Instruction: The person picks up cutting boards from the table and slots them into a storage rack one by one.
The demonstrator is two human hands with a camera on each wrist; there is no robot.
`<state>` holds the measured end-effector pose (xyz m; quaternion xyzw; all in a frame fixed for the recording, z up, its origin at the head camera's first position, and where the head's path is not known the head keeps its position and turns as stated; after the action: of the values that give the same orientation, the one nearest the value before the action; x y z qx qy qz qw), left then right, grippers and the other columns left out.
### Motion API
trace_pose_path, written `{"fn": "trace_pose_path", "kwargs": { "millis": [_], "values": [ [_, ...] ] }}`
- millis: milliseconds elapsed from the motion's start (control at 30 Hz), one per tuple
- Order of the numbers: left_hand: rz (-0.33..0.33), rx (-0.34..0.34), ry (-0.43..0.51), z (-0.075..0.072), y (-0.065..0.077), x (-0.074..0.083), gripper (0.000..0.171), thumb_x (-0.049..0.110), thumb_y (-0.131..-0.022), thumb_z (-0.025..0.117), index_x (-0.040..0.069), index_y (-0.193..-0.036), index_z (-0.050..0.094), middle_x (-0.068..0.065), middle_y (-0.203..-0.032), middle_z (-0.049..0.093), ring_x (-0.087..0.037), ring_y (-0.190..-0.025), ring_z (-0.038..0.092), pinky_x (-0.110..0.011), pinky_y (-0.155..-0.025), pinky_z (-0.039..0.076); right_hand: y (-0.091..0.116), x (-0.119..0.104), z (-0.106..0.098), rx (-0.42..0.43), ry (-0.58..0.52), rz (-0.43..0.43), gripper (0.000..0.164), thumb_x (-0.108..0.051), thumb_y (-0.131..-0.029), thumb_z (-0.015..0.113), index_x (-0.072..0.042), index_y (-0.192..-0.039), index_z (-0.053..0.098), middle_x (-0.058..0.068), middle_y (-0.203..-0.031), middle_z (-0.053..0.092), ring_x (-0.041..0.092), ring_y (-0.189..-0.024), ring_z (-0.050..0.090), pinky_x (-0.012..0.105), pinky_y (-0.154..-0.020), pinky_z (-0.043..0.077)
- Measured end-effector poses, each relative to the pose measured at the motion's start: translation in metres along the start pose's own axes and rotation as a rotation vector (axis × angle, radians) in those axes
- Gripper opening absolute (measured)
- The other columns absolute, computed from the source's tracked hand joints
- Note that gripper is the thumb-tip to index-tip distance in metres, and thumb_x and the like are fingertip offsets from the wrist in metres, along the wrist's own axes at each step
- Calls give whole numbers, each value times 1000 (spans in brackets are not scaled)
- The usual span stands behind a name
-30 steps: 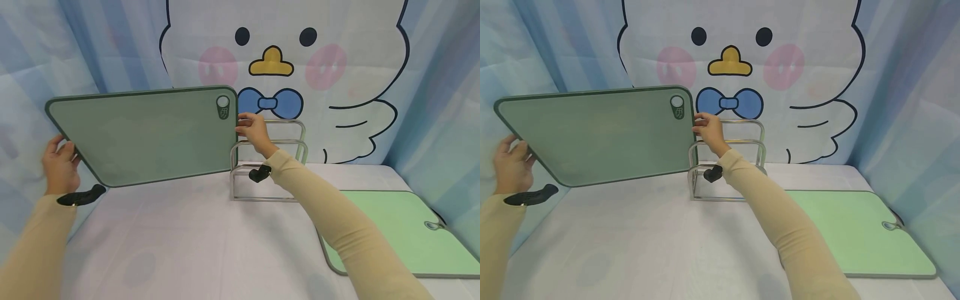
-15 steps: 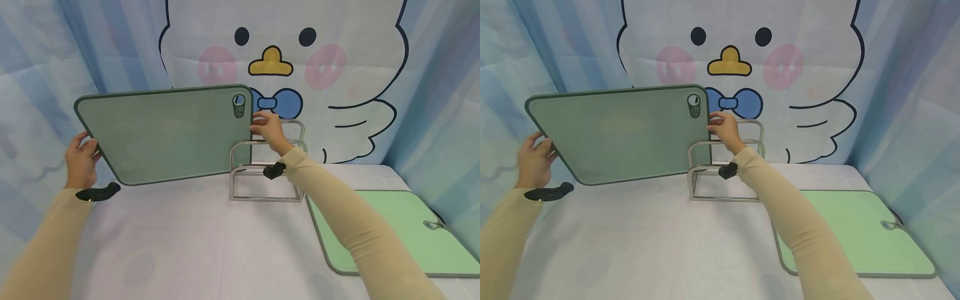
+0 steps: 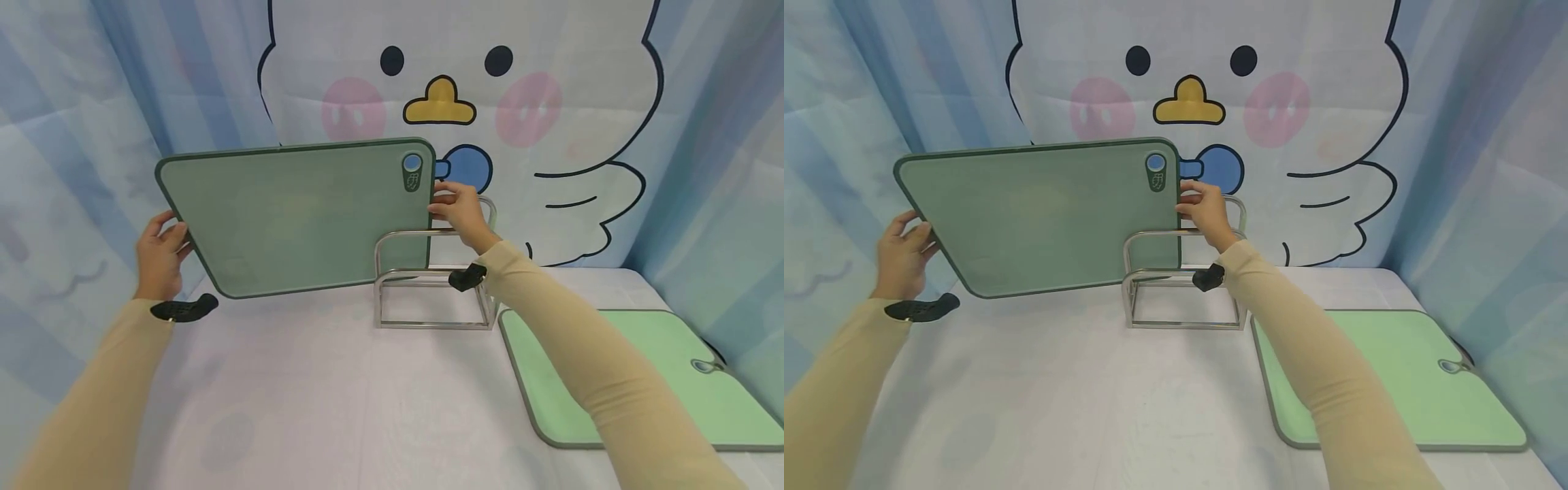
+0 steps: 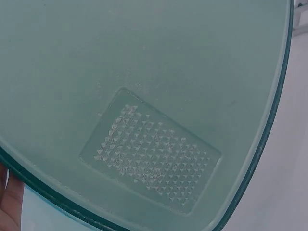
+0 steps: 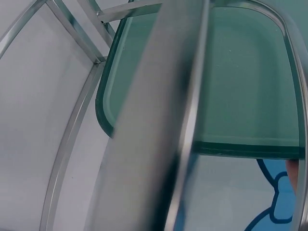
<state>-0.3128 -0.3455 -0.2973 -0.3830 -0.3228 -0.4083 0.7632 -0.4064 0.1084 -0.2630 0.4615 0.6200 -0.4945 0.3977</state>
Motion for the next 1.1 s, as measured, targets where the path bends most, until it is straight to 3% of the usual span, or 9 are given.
{"fn": "trace_pose_path", "kwargs": {
  "millis": [200, 467, 600, 800, 933, 1100],
  "values": [
    [-2, -26, -17, 11, 0, -5, 18, 3, -90, 57, 10, -106, 60, 0, -76, 68, -10, -71, 66, -19, -66, 52, 2, 0, -13, 12, 17, -12, 43, 8, -85, 61, 6, -127, 53, 9, -94, 67, 1, -72, 63, 31, -78, 57],
    [-21, -35, -50, 25, -1, -14, 15, 4, -92, 55, 12, -104, 58, 2, -77, 69, -8, -71, 65, -19, -66, 50, 5, 1, -30, 22, 36, -10, 43, 7, -86, 61, 7, -128, 52, 20, -106, 64, 0, -73, 62, 31, -80, 56],
    [-34, -40, -53, 34, -1, -18, 15, 4, -91, 56, 12, -103, 59, 3, -76, 69, -8, -70, 65, -18, -65, 51, 6, 2, -40, 16, 49, -4, 44, 7, -87, 60, 8, -129, 50, 15, -103, 63, -1, -72, 62, 31, -81, 56],
    [-53, -34, -78, 46, -1, -24, 15, 5, -91, 56, 13, -103, 58, 4, -75, 69, -7, -69, 65, -18, -65, 51, 9, 3, -54, 39, 48, 5, 43, 7, -86, 60, 8, -128, 50, 5, -93, 64, -1, -71, 62, 21, -71, 56],
    [-51, -40, -107, 53, 0, -28, 14, 6, -92, 57, 14, -103, 58, 5, -76, 68, -6, -70, 65, -17, -66, 51, 11, 4, -63, 53, 65, 10, 43, 7, -86, 60, 7, -128, 50, 3, -91, 63, -2, -70, 62, 21, -71, 56],
    [-50, -54, -134, 62, 1, -33, 14, 6, -92, 56, 15, -104, 58, 5, -77, 68, -6, -71, 65, -18, -67, 51, 15, 6, -73, 63, 39, 4, 42, 7, -86, 61, 8, -127, 50, -8, -81, 62, -1, -69, 63, 20, -68, 56]
  ]
}}
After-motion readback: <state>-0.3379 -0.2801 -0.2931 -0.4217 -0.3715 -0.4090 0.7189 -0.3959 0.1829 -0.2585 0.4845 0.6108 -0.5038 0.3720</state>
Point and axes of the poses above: each hand's wrist, its own y-axis away from the middle knuckle, its own z-axis out of the palm, x = y × z, the point moved 2 cm from there along -y, towards the middle knuckle
